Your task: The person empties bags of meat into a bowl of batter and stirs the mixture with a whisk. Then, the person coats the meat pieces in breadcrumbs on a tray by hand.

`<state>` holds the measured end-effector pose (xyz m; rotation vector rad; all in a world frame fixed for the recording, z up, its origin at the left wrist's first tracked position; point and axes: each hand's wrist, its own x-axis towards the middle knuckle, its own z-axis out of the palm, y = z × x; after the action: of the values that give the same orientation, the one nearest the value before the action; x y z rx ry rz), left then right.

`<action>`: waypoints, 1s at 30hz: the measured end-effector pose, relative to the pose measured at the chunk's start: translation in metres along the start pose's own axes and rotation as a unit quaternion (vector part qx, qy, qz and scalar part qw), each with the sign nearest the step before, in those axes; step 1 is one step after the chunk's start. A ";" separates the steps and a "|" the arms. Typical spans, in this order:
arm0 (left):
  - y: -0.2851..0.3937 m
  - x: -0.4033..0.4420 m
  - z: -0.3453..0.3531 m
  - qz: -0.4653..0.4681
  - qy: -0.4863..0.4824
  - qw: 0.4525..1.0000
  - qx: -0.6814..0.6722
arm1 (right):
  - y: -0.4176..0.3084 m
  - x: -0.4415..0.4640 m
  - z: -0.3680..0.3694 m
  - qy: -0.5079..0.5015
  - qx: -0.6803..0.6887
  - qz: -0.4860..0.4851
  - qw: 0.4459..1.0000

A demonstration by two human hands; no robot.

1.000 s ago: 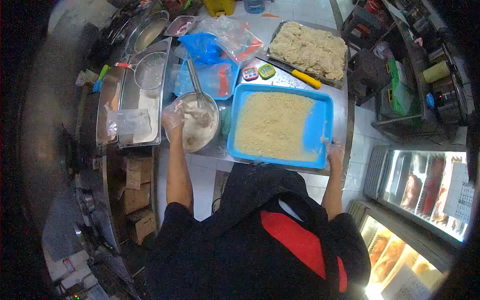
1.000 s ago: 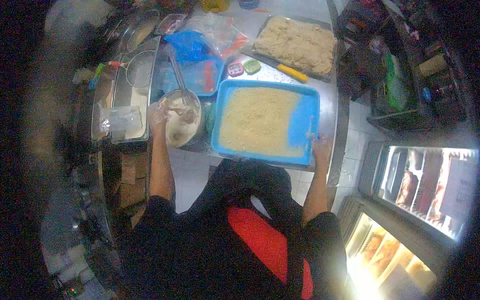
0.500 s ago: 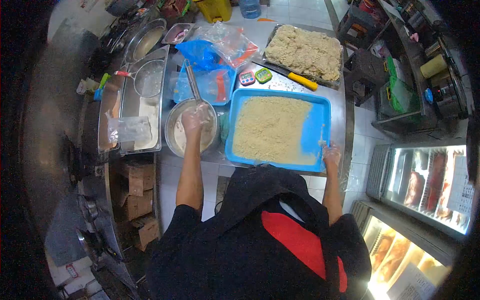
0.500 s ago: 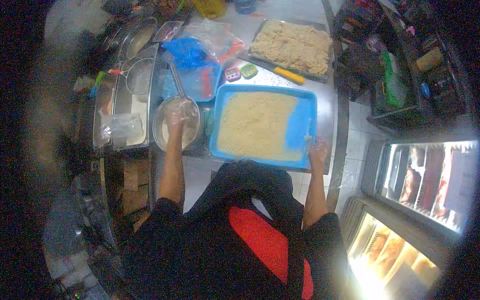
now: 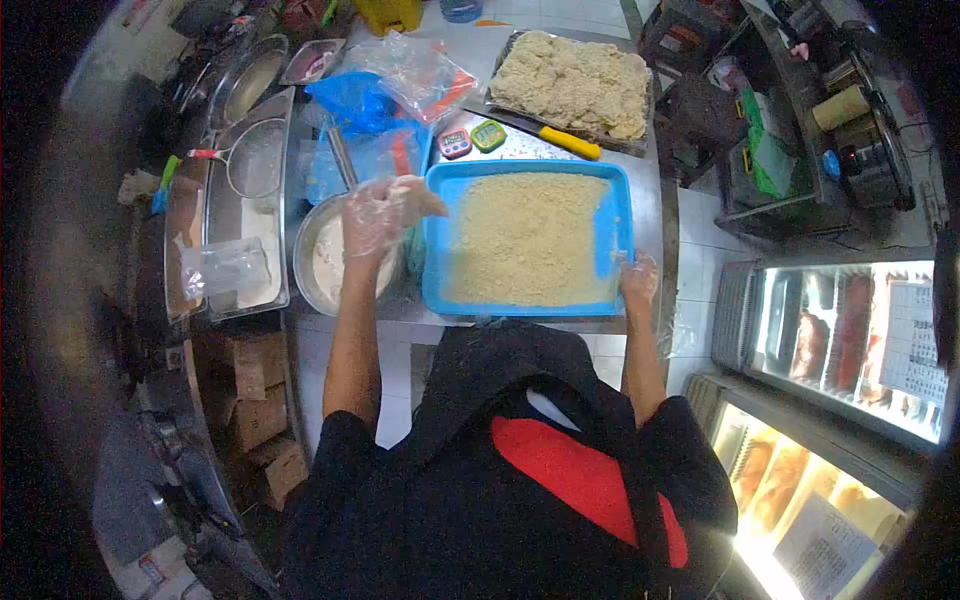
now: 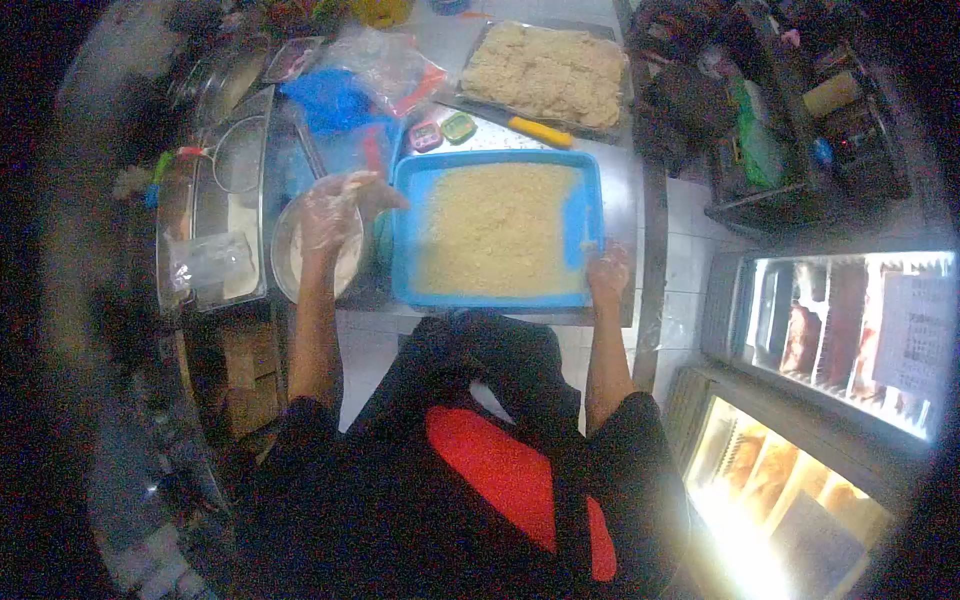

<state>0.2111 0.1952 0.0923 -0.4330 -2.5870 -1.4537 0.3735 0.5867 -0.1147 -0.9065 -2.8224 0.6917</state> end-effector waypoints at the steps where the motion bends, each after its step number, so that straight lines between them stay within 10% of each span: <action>1: 0.021 -0.003 0.014 0.014 -0.028 0.996 -0.089 | -0.010 0.000 -0.011 -0.019 0.032 -0.006 0.999; 2: 0.042 -0.009 0.025 0.028 -0.053 0.983 -0.176 | -0.023 -0.004 -0.019 0.036 -0.001 -0.066 0.997; 4: 0.007 -0.028 0.044 0.105 -0.110 0.970 0.190 | -0.057 -0.013 -0.029 0.143 -0.062 -0.186 0.970; 6: -0.023 -0.051 0.074 -0.016 -0.306 0.897 0.319 | -0.086 -0.024 -0.030 0.032 0.037 -0.287 0.957; 9: -0.047 -0.095 0.074 0.066 -0.267 0.921 0.274 | -0.121 -0.023 -0.015 -0.105 -0.079 -0.337 0.932; 12: -0.062 -0.108 0.044 0.111 -0.032 0.983 0.142 | -0.125 -0.001 0.005 -0.077 -0.085 -0.330 0.937; 14: -0.034 -0.104 0.004 -0.167 -0.014 0.983 0.076 | -0.112 0.020 0.032 -0.020 -0.053 -0.311 0.949; 19: -0.142 -0.131 -0.038 -0.042 0.194 0.965 0.168 | -0.104 0.037 0.066 -0.162 0.182 -0.237 0.940; 22: -0.142 -0.120 -0.036 0.001 0.229 0.936 0.267 | -0.110 0.068 0.073 -0.173 0.356 -0.140 0.908; 26: -0.141 -0.124 -0.031 -0.092 0.201 0.949 0.226 | -0.100 0.097 0.114 -0.083 0.144 -0.110 0.980; 30: -0.148 -0.123 -0.027 -0.079 0.226 0.954 0.181 | -0.136 0.050 0.095 -0.199 0.066 -0.250 0.945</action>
<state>0.2801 0.0778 -0.0455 0.1438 -2.4590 -0.9341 0.2393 0.4803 -0.1410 -0.0035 -3.0897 1.0542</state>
